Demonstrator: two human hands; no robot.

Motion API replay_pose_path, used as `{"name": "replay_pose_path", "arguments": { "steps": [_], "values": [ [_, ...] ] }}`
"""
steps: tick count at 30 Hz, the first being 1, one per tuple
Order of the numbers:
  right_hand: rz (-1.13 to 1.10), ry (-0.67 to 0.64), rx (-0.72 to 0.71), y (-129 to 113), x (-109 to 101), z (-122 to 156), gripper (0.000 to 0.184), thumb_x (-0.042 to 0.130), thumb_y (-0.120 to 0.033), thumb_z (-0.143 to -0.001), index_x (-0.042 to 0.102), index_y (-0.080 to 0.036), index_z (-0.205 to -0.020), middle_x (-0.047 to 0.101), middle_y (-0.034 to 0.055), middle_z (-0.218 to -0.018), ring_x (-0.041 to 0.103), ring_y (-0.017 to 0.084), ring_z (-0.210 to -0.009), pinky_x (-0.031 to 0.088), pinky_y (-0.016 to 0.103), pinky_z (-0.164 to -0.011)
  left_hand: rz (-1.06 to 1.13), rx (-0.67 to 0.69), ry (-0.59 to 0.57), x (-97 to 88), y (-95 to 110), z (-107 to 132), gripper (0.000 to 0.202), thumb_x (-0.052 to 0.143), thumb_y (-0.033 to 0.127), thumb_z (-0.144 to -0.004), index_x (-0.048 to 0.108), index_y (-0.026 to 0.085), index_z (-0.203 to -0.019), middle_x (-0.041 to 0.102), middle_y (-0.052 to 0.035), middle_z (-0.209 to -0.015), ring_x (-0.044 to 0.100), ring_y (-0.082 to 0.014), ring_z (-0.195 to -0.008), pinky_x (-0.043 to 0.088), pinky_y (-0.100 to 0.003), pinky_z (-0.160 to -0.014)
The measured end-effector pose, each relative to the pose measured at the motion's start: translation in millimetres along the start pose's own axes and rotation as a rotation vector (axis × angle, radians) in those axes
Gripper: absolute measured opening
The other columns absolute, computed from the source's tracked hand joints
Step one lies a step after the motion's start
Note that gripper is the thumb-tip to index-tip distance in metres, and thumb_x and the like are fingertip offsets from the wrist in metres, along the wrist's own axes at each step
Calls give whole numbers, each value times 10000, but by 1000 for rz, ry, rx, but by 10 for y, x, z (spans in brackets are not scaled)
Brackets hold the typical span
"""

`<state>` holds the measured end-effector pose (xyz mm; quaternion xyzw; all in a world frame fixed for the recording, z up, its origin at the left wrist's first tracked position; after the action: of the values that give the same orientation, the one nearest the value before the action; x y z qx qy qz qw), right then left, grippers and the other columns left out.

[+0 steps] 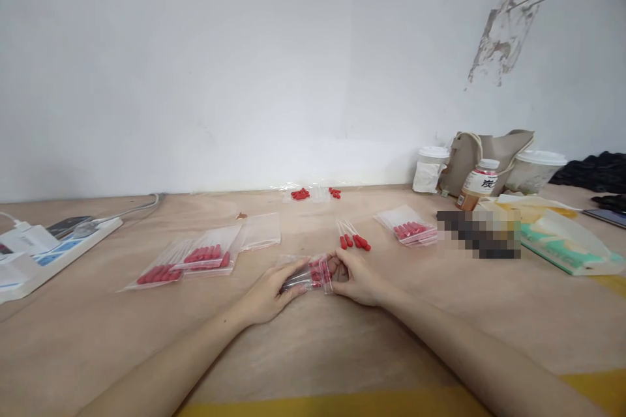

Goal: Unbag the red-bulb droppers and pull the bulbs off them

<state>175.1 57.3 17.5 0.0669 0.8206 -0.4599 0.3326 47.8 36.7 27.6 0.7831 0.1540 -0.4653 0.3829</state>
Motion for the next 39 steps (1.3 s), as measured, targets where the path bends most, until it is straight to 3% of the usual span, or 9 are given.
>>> {"name": "replay_pose_path", "arguments": {
  "steps": [6, 13, 18, 23, 29, 32, 36, 39],
  "values": [
    [208, 25, -89, -161, -71, 19, 182, 626, -180, -661, 513, -186, -804, 573, -6, -780, 505, 123, -712, 382, 237, -634, 12, -1, -2, -11, 9, 2, 446, 464, 347, -851, 393, 239, -1277, 494, -61, -1261, 484, -200, -1120, 390, -393, -941],
    [26, -62, -66, -8, -21, -15, 215, 603, -184, -686, 496, -191, -873, 539, -26, -735, 487, 94, -635, 385, 195, -557, 35, 39, -43, 35, 14, -8, 383, 443, 316, -867, 439, 255, -1245, 507, -35, -1250, 472, -180, -1135, 376, -378, -965],
    [195, -30, -138, -61, -84, -11, 188, 631, -196, -654, 538, -176, -816, 562, -13, -747, 490, 114, -668, 372, 219, -598, 38, 40, -34, 42, -20, -1, 373, 443, 319, -867, 455, 246, -1233, 505, -37, -1253, 465, -181, -1146, 369, -388, -977],
    [269, 35, -179, -164, -75, -2, 87, 548, -135, -699, 518, -170, -774, 546, -17, -694, 467, 103, -621, 338, 215, -571, 30, 33, -33, 34, -19, 3, 368, 443, 326, -866, 467, 243, -1224, 510, -37, -1248, 465, -182, -1148, 368, -390, -978],
    [114, -10, -84, -54, -186, 26, 70, 558, -196, -709, 511, -173, -755, 546, -21, -692, 477, 96, -610, 356, 205, -551, 20, 18, -52, 48, -29, 7, 361, 427, 313, -874, 465, 246, -1227, 508, -33, -1250, 460, -180, -1152, 366, -382, -978],
    [24, -80, -15, 41, -245, 84, 130, 573, -229, -712, 519, -176, -817, 546, -17, -727, 487, 100, -638, 381, 205, -561, 16, 21, -47, 43, -30, 5, 365, 425, 330, -874, 463, 251, -1228, 515, -29, -1243, 462, -182, -1149, 372, -375, -971],
    [51, -120, -37, 33, -243, 129, 379, 695, -301, -611, 548, -198, -944, 550, -10, -820, 493, 122, -724, 410, 230, -638, 11, 7, -54, 43, -35, 1, 359, 424, 339, -873, 472, 263, -1221, 525, -13, -1232, 472, -174, -1136, 370, -346, -971],
    [15, -122, -27, 48, -195, 108, 346, 698, -336, -614, 580, -194, -906, 573, -7, -811, 515, 132, -732, 421, 243, -658, 11, 3, -55, 40, -31, -1, 360, 427, 341, -871, 474, 265, -1219, 521, -9, -1236, 465, -178, -1143, 362, -349, -978]
  ]
}}
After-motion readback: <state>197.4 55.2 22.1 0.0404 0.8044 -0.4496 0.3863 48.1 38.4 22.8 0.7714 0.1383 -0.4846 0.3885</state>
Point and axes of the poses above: each hand's wrist, its own z-axis away from the middle knuckle, its own x-axis out of the palm, y = z × x, the point moved 9 cm from there along -z, towards the middle knuckle
